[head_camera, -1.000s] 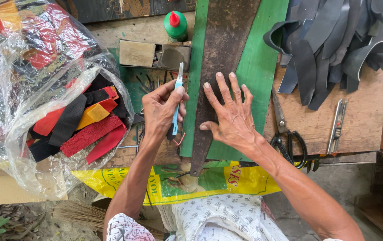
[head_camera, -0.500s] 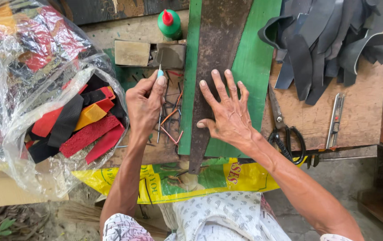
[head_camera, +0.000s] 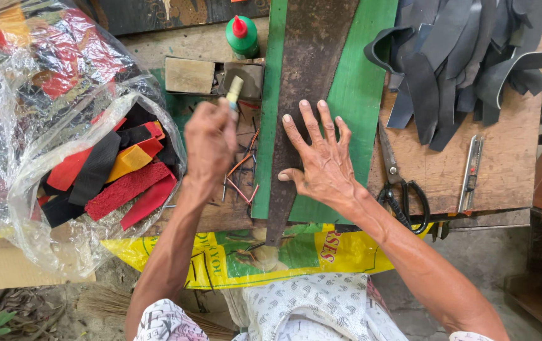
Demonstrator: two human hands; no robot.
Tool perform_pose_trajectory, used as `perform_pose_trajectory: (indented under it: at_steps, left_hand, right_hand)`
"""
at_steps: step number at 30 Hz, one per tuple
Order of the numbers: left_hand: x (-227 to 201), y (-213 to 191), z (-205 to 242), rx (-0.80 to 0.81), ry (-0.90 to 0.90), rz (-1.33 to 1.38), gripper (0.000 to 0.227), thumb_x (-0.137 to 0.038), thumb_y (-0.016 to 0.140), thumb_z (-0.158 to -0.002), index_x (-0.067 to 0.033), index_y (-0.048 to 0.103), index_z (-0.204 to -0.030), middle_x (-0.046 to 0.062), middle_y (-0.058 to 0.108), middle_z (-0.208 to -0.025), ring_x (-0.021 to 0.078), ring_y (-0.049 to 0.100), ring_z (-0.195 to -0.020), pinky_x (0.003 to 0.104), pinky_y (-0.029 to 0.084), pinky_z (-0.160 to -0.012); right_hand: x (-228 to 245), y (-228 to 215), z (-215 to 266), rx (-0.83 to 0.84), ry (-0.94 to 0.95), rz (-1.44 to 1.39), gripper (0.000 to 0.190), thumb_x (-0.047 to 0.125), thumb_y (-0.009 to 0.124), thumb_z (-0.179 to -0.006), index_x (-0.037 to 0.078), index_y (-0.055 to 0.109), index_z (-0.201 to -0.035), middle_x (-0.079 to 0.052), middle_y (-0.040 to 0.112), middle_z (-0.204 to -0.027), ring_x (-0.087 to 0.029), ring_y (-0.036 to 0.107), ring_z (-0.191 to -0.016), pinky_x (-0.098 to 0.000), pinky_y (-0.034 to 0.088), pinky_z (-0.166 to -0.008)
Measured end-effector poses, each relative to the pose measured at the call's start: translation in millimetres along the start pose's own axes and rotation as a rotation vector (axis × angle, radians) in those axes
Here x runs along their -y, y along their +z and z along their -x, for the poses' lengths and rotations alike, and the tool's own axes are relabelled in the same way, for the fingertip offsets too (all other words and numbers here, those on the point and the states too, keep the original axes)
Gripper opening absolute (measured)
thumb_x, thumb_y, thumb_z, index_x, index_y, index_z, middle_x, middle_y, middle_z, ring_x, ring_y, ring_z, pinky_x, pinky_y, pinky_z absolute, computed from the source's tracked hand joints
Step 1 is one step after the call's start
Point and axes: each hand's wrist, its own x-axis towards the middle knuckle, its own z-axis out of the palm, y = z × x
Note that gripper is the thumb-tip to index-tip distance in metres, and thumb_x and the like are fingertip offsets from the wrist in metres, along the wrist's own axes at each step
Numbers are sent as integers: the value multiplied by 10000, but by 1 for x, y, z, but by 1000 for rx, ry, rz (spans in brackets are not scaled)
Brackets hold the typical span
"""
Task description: The person uses a utility knife to cut small rectangular pieces from a red rubber sheet placed on a green cutting board. They repeatedly position the sheet, cut along a straight edge, and remove the cut pieces, which accumulate on the workbench.
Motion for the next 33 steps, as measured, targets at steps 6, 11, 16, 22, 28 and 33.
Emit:
perform_pose_trajectory:
  at_steps: [6, 11, 16, 22, 28, 33]
  left_hand:
    - [-1, -4, 1, 33, -15, -46, 123, -28, 663, -986, 4, 719, -1090, 159, 620, -863, 308, 643, -712, 422, 516, -609]
    - [-9, -9, -3, 94, -1, -48, 166, -33, 657, -977, 14, 725, -1121, 173, 635, -896, 323, 662, -725, 441, 531, -629]
    - [-13, -15, -12, 85, -4, -130, 189, -34, 663, -951, 24, 707, -1126, 181, 658, -980, 333, 662, -758, 446, 535, -651]
    - [-15, -13, -10, 114, -69, -150, 201, -49, 668, -990, 41, 699, -1167, 159, 621, -903, 296, 655, -713, 432, 525, -616]
    - [-8, -9, -6, 83, -37, -122, 231, -36, 663, -978, 51, 690, -1190, 139, 606, -884, 267, 646, -690, 399, 522, -579]
    - [-4, -7, -3, 71, -30, -136, 177, -50, 656, -1002, 34, 698, -1152, 135, 604, -881, 274, 639, -686, 411, 523, -578]
  right_hand:
    - [0, 1, 0, -6, -4, 0, 1055, 524, 838, -713, 125, 371, -1571, -213, 190, -1654, -483, 154, -1510, -688, 189, -1148]
    - [1, 1, -2, 32, 27, -14, 1059, 519, 846, -694, 133, 379, -1562, -211, 183, -1651, -474, 141, -1512, -689, 173, -1146]
    - [9, -9, -4, -19, 15, 52, 1060, 532, 860, -655, 130, 415, -1529, -217, 262, -1586, -461, 254, -1424, -666, 243, -1062]
    - [14, -17, -8, 233, 204, 36, 1033, 545, 835, -738, 189, 386, -1597, -153, 559, -1109, -322, 491, -1067, -484, 368, -909]
    - [10, -8, -11, 182, 182, -49, 1083, 514, 852, -704, 151, 338, -1585, -167, 638, -667, -367, 615, -690, -493, 427, -776]
    - [6, -2, -12, 160, 182, -58, 1092, 508, 869, -692, 163, 333, -1579, -208, 599, -542, -431, 621, -556, -510, 485, -686]
